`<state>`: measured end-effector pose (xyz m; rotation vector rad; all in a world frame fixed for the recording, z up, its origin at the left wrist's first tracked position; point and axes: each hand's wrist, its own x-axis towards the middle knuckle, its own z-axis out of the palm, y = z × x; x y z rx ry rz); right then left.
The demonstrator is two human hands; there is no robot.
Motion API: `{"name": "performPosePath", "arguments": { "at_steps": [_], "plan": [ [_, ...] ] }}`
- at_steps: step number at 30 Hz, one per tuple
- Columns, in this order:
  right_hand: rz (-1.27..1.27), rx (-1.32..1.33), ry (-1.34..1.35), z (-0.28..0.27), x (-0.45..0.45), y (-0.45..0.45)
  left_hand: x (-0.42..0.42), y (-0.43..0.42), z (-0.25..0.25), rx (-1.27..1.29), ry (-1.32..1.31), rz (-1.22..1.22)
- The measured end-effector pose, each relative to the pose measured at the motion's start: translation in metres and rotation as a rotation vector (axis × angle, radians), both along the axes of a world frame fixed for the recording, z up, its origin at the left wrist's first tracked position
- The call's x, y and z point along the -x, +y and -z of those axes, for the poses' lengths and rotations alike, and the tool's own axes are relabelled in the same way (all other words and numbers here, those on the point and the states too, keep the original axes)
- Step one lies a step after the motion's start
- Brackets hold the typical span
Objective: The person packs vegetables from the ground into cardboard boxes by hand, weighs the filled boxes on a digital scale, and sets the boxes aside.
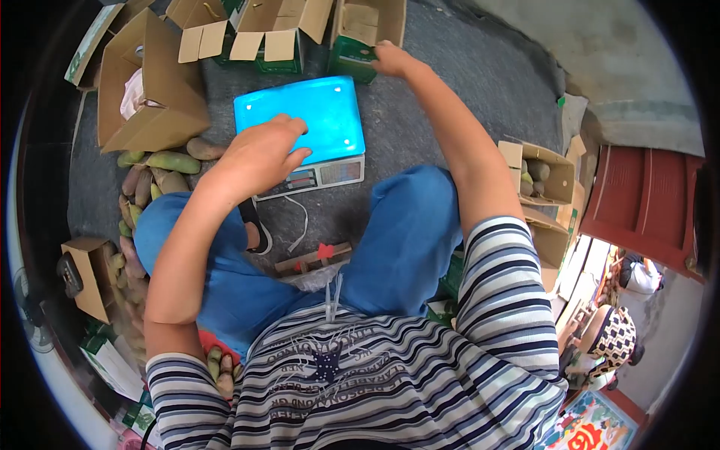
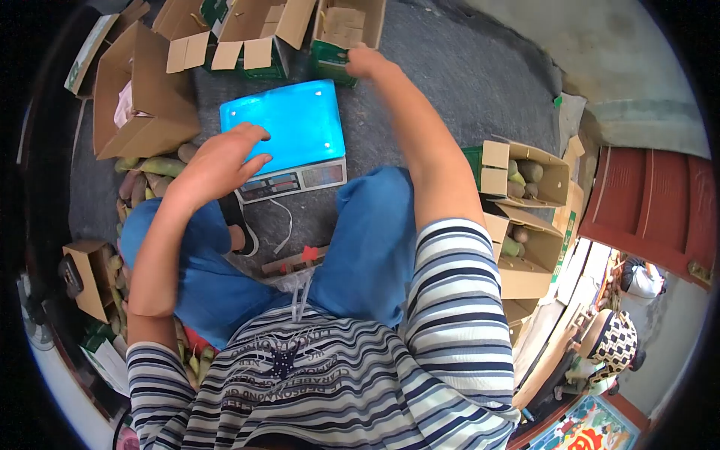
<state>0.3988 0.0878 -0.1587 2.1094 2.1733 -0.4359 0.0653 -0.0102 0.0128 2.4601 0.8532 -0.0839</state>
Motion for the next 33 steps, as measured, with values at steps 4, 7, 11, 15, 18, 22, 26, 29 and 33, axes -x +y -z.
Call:
{"name": "performPosePath", "arguments": {
  "at_steps": [4,7,11,15,18,22,26,29,33],
  "plan": [
    [0.100,-0.107,0.002,-0.016,-0.044,-0.008,-0.001,0.001,-0.001,0.015,0.025,0.013],
    [0.142,-0.215,-0.009,-0.050,-0.065,-0.038,-0.003,-0.001,0.000,0.005,0.043,0.031],
    [0.052,-0.253,0.020,-0.064,-0.061,-0.109,-0.004,0.000,0.002,-0.022,0.035,0.056],
    [0.049,-0.216,0.176,-0.060,-0.052,-0.220,-0.003,-0.004,0.003,-0.034,0.027,0.087],
    [0.178,-0.078,0.175,-0.067,-0.054,-0.294,0.001,-0.006,0.007,-0.060,0.025,0.082],
    [0.455,0.134,0.005,-0.088,-0.065,-0.322,-0.002,-0.008,0.005,-0.068,0.003,0.096],
    [0.469,-0.281,0.186,-0.074,-0.033,-0.281,0.002,-0.008,0.016,-0.144,0.005,0.091],
    [0.473,-0.310,0.219,-0.020,-0.014,-0.261,0.007,-0.008,0.023,-0.206,0.187,0.055],
    [0.599,-0.142,0.356,-0.011,-0.005,-0.241,0.017,-0.014,0.036,-0.237,0.215,0.098]
  ]
}}
